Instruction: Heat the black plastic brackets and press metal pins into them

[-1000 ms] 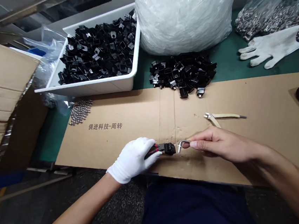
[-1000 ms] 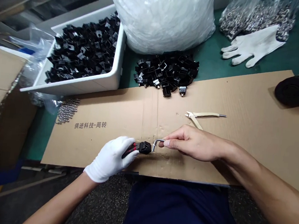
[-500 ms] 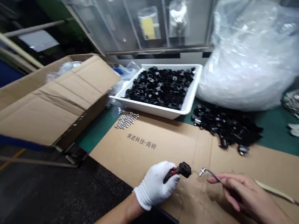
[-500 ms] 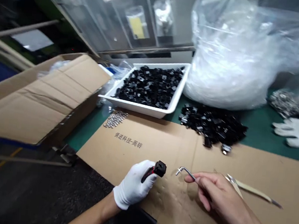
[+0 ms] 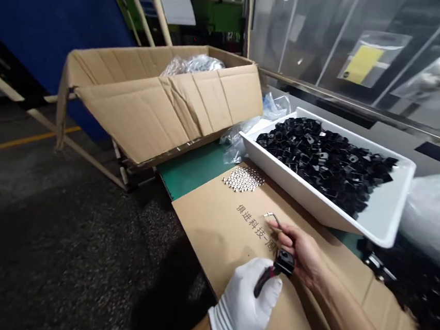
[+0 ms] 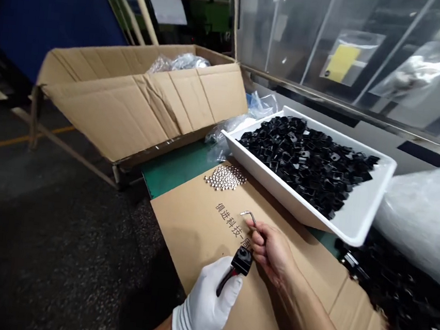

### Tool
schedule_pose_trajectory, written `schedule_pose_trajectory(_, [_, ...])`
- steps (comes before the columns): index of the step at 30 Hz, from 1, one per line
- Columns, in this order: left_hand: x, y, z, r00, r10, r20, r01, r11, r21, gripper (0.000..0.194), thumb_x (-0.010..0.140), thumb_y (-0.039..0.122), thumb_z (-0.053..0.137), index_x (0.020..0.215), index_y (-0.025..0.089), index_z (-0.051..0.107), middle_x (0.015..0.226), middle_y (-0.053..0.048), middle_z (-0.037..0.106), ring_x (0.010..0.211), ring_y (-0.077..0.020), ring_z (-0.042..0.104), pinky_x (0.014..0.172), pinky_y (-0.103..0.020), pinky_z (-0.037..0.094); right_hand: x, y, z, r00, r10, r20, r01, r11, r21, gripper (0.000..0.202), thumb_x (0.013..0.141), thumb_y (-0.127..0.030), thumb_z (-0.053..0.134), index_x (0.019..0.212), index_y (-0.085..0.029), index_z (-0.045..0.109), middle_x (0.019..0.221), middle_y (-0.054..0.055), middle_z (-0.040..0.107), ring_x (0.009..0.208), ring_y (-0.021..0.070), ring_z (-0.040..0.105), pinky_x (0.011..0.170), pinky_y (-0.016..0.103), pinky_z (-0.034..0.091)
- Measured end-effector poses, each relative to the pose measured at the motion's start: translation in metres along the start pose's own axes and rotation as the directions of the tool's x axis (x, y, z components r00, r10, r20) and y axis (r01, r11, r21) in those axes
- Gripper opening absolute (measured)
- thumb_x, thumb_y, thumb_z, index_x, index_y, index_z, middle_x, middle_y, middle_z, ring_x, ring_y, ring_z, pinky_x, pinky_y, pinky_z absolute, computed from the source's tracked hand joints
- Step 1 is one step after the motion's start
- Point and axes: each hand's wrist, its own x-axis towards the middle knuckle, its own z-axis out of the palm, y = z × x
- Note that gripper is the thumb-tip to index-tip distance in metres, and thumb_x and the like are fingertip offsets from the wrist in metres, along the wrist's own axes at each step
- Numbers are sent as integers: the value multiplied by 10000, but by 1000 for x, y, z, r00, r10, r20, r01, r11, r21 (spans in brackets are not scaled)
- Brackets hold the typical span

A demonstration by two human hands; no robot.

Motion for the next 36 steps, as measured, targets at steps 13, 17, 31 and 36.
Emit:
schedule_pose_trajectory(13, [1, -4, -10, 992, -19, -123, -1, 987, -163, 148, 1002, 326, 492, 991, 213, 587, 794, -24, 643, 717, -166, 645, 691, -266, 480, 64, -12, 73, 969, -239, 69, 238, 809, -537, 342, 955, -487, 596, 1008, -154, 652, 580, -77, 441, 456, 75, 344, 414, 203, 236])
schedule_pose_trajectory(17, [2, -4, -10, 993, -18, -114, -6, 978, -209, 164, 995, 351, 510, 940, 207, 568, 769, -25, 631, 688, -169, 634, 675, -275, 478, 65, -10, 71, 939, -328, 108, 313, 676, -667, 446, 929, -556, 550, 1056, -146, 669, 586, -59, 458, 480, 106, 343, 444, 241, 259])
schedule_pose_trajectory(31, [3, -6, -9, 997, -70, 25, 74, 946, -317, 226, 979, 390, 526, 938, 179, 594, 820, -72, 627, 747, -211, 631, 694, -333, 481, 80, -16, 73, 827, -498, 261, 416, 229, -880, 304, 996, -358, 472, 999, -171, 711, 772, 23, 651, 646, 165, 511, 693, 306, 381])
schedule_pose_trajectory(36, [2, -7, -6, 999, -32, -30, 22, 957, -288, 218, 979, 397, 533, 928, 187, 567, 787, -54, 615, 697, -192, 612, 668, -318, 471, 83, -17, 73, 803, -519, 293, 423, 150, -893, 303, 986, -333, 467, 1030, -180, 725, 794, 36, 688, 670, 182, 556, 706, 314, 391])
